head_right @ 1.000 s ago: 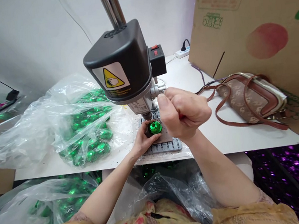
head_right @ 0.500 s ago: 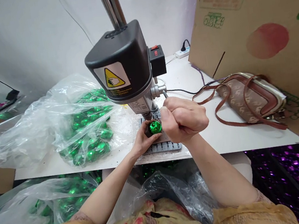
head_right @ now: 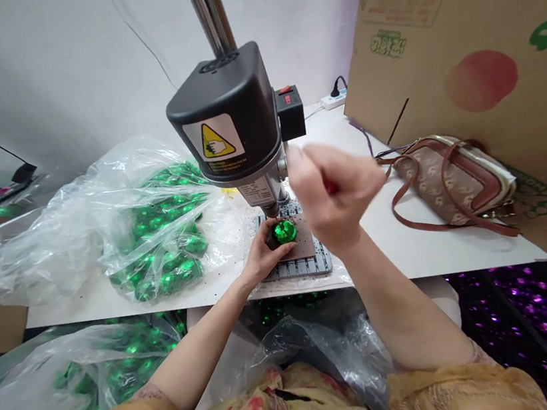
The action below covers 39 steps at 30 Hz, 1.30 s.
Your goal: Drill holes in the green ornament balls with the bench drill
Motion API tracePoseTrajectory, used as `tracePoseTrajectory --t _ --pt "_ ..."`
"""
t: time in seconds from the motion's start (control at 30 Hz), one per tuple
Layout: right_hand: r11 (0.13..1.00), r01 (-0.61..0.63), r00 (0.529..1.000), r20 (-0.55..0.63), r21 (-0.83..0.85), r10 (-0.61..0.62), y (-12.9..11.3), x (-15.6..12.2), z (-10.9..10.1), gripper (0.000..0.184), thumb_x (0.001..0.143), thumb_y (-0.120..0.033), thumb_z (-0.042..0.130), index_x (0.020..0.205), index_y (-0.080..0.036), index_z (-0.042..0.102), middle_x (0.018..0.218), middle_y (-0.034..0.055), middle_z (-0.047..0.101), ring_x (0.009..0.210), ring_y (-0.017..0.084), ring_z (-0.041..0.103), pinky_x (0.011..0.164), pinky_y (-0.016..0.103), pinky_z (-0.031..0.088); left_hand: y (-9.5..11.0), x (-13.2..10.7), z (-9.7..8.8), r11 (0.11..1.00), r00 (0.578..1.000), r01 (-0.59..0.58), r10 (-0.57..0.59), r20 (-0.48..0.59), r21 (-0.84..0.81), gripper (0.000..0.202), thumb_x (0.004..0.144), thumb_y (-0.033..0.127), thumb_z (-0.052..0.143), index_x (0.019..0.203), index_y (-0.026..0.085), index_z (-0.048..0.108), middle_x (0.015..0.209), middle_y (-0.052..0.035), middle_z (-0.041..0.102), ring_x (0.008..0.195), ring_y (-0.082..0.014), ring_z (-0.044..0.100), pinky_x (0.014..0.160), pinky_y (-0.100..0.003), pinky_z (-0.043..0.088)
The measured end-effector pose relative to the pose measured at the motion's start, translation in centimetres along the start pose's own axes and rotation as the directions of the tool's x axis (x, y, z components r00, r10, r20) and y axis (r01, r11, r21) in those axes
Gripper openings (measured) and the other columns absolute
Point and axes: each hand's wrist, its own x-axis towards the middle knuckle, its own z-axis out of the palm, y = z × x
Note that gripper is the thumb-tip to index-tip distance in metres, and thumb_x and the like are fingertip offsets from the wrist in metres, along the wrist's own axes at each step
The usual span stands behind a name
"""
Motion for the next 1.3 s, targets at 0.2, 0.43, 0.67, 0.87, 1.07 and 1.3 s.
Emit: tracePoseTrajectory --t 0.2,0.43,0.67,0.87,1.07,1.3 --pt "0.988 -0.094 0.995 -0.025 0.121 0.098 -1.1 3.2 1.7 0.046 0.083 -0.024 0.060 0.049 -0.021 0.030 0.044 -0.0047 0.027 0.039 0.007 0.027 0.041 0.033 0.021 -0.3 0.0 0.1 1.000 1.000 -0.005 0.004 -0.005 -0.012 0.059 0.071 0.035 0.083 0.122 0.023 0.055 0.124 -0.0097 0.060 0.118 -0.0294 0.057 0.105 -0.048 0.045" --pt "0.972 0.149 0.988 -0.068 0.183 -0.138 0.1 -0.6 0.5 0.048 0.083 -0.018 0.056 0.049 -0.017 0.023 0.044 -0.0060 0.024 0.038 0.003 0.027 0.040 0.026 0.019 -0.3 0.1 0.0 1.000 1.000 -0.009 0.010 -0.004 0.007 0.058 0.070 0.035 0.083 0.120 0.023 0.055 0.122 -0.0094 0.059 0.118 -0.0290 0.056 0.104 -0.047 0.045" --pt "0.925 0.339 0.940 -0.014 0.173 -0.342 2.4 -2.4 -0.8 0.043 0.073 -0.007 0.056 0.053 -0.018 0.019 0.048 -0.0062 0.024 0.039 0.004 0.030 0.039 0.025 0.030 -0.2 0.0 0.0 0.999 0.999 -0.037 0.037 0.004 -0.002 0.055 0.072 0.035 0.082 0.118 0.023 0.054 0.123 -0.0089 0.059 0.117 -0.0281 0.056 0.104 -0.046 0.044" --pt "0.915 0.336 0.938 0.006 0.224 -0.346 2.3 -3.0 -1.0 0.043 0.074 -0.006 0.055 0.052 -0.017 0.019 0.048 -0.0059 0.027 0.041 0.003 0.030 0.040 0.025 0.029 -0.5 0.0 0.1 0.999 1.000 -0.024 0.023 -0.011 -0.038 0.055 0.071 0.035 0.084 0.116 0.023 0.055 0.123 -0.0084 0.060 0.117 -0.0278 0.057 0.104 -0.046 0.045" --pt "0.982 -0.004 0.998 -0.057 0.189 0.015 -0.8 1.5 1.1 0.045 0.082 -0.016 0.060 0.048 -0.017 0.030 0.041 -0.0059 0.028 0.038 0.005 0.030 0.039 0.027 0.020 0.6 -0.1 0.5 1.000 0.996 0.019 -0.018 -0.093 0.004 0.056 0.069 0.034 0.084 0.116 0.022 0.056 0.118 -0.0087 0.062 0.111 -0.0272 0.060 0.099 -0.045 0.048" --pt "0.981 -0.115 0.993 -0.006 0.154 0.118 -1.2 4.6 2.2 0.045 0.085 -0.014 0.057 0.049 -0.018 0.030 0.041 -0.0069 0.030 0.038 0.001 0.027 0.039 0.023 0.020 1.1 -6.6 0.8 0.882 0.908 -0.231 0.347 -0.236 0.410 0.052 0.072 0.037 0.079 0.117 0.026 0.055 0.107 -0.0093 0.064 0.101 -0.0289 0.063 0.086 -0.046 0.053"
